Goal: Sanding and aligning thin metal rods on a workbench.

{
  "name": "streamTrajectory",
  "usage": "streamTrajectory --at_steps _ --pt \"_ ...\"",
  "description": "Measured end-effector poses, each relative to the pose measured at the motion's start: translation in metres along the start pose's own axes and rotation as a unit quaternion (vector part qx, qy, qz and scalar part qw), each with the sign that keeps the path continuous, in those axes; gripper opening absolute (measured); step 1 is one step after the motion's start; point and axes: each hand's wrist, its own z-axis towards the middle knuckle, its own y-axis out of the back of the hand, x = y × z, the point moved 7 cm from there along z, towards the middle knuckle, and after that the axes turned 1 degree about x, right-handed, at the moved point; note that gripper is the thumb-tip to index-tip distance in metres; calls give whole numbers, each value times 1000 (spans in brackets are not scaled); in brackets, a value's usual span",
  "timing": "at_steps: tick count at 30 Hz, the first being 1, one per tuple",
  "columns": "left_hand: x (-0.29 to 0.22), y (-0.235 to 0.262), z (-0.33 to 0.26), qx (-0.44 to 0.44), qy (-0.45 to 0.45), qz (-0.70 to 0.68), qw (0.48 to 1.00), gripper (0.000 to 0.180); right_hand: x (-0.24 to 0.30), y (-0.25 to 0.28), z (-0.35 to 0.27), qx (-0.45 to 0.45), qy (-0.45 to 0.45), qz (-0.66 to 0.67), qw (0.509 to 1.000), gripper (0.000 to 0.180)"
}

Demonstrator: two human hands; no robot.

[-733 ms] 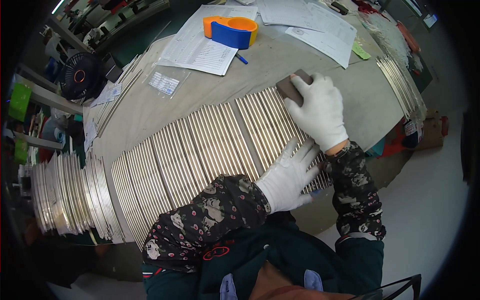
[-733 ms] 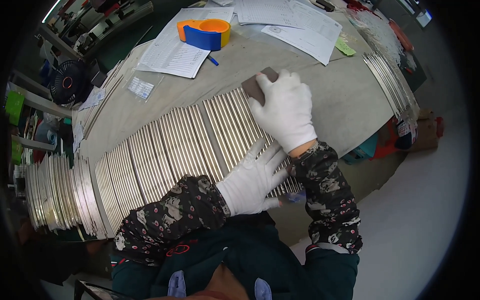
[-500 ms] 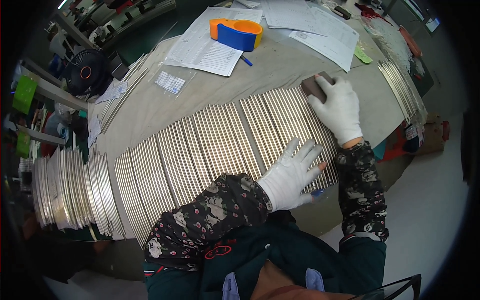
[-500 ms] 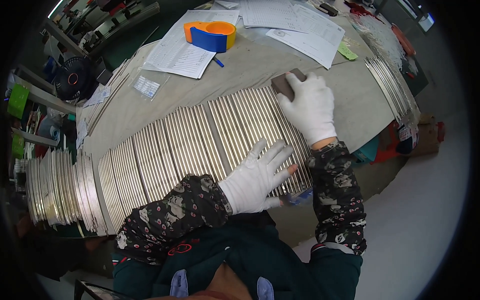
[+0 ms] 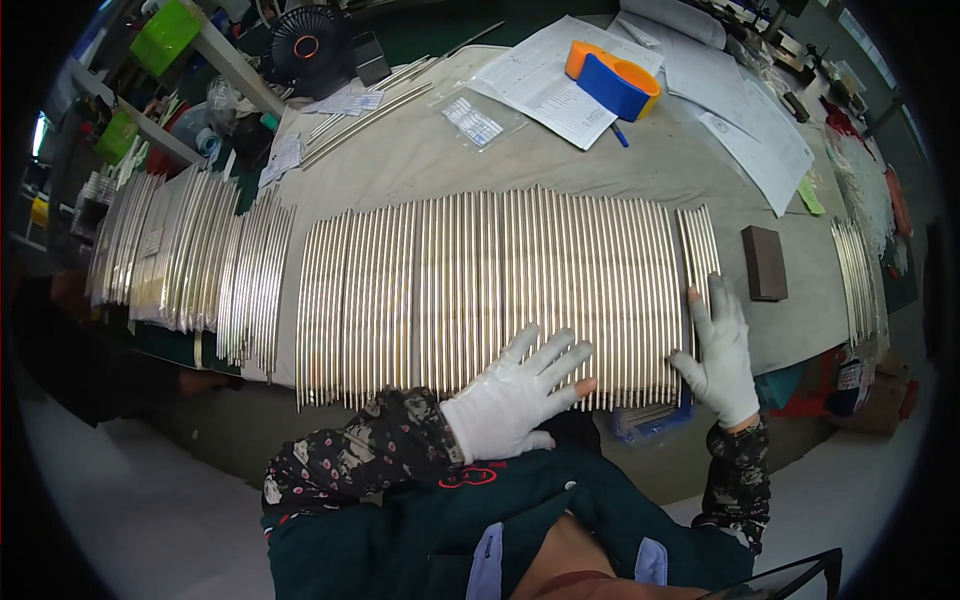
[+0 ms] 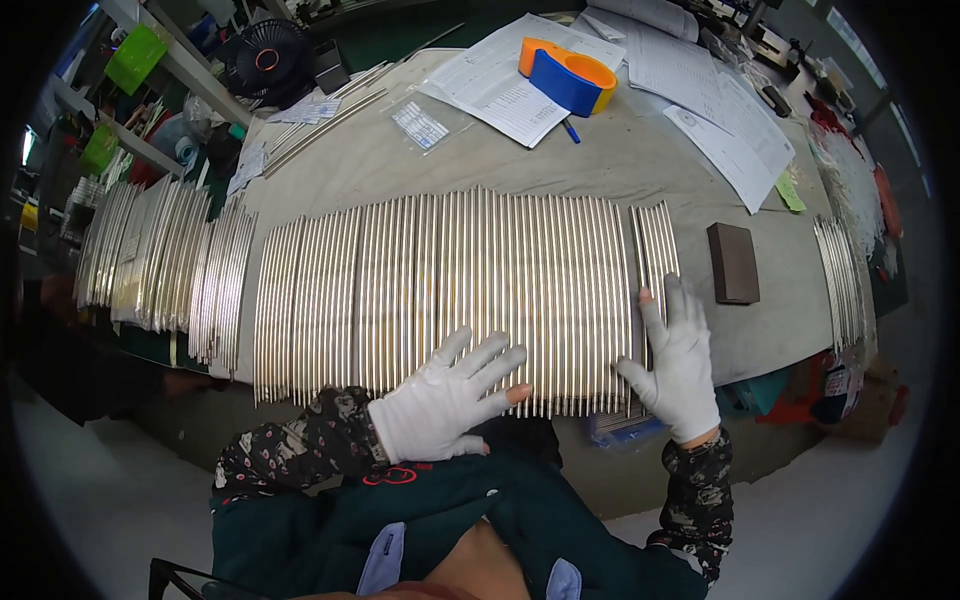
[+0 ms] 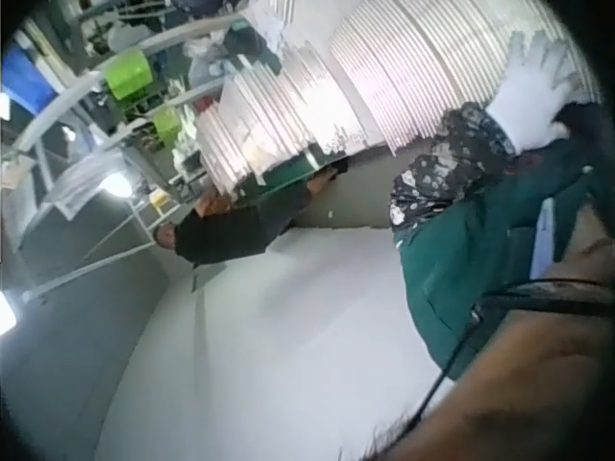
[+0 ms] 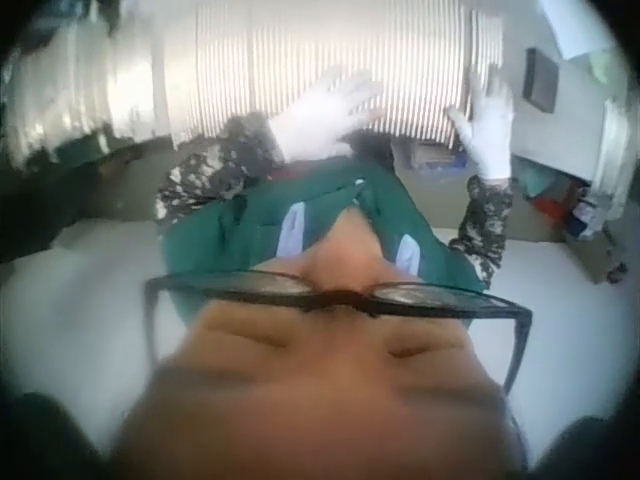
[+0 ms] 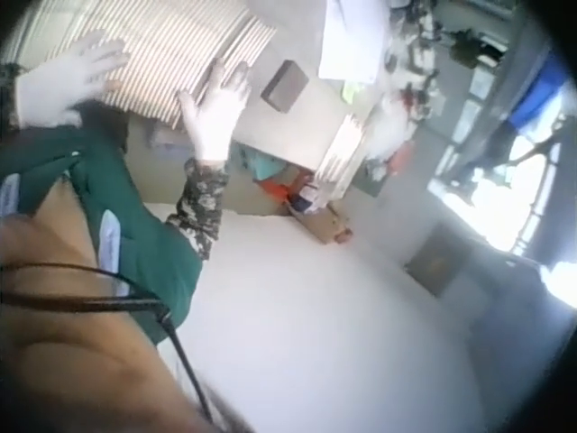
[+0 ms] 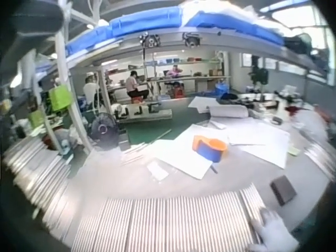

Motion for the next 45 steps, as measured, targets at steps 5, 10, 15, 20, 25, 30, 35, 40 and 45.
streamTrajectory --at_steps 5,10,15,20,25,30,35,40,45 --pt "12 4 -42 -9 135 39 990 83 47 -7 15 11 67 18 998 89" --pt "14 -1 -43 -40 165 55 984 87 88 0 19 61 149 73 984 80" --pt "11 -3 -46 -63 148 60 985 85 29 42 -3 -145 4 44 988 38" --pt "17 -7 -48 -76 149 91 982 81 -25 26 -38 -191 -115 116 968 15" --pt "18 -9 -50 -89 155 123 976 82 -12 28 -33 -178 -112 95 973 14" --pt "16 -8 -49 -92 153 115 977 87 -13 28 -32 -158 -154 55 974 15" --pt "16 -8 -49 -98 156 118 976 93 -10 30 -33 -160 -140 60 975 17" --pt "16 -8 -49 -96 156 128 975 94 -13 27 -31 -134 -169 59 975 17" --pt "16 -8 -50 -100 154 126 975 96 -6 28 -34 -135 -162 63 975 16"
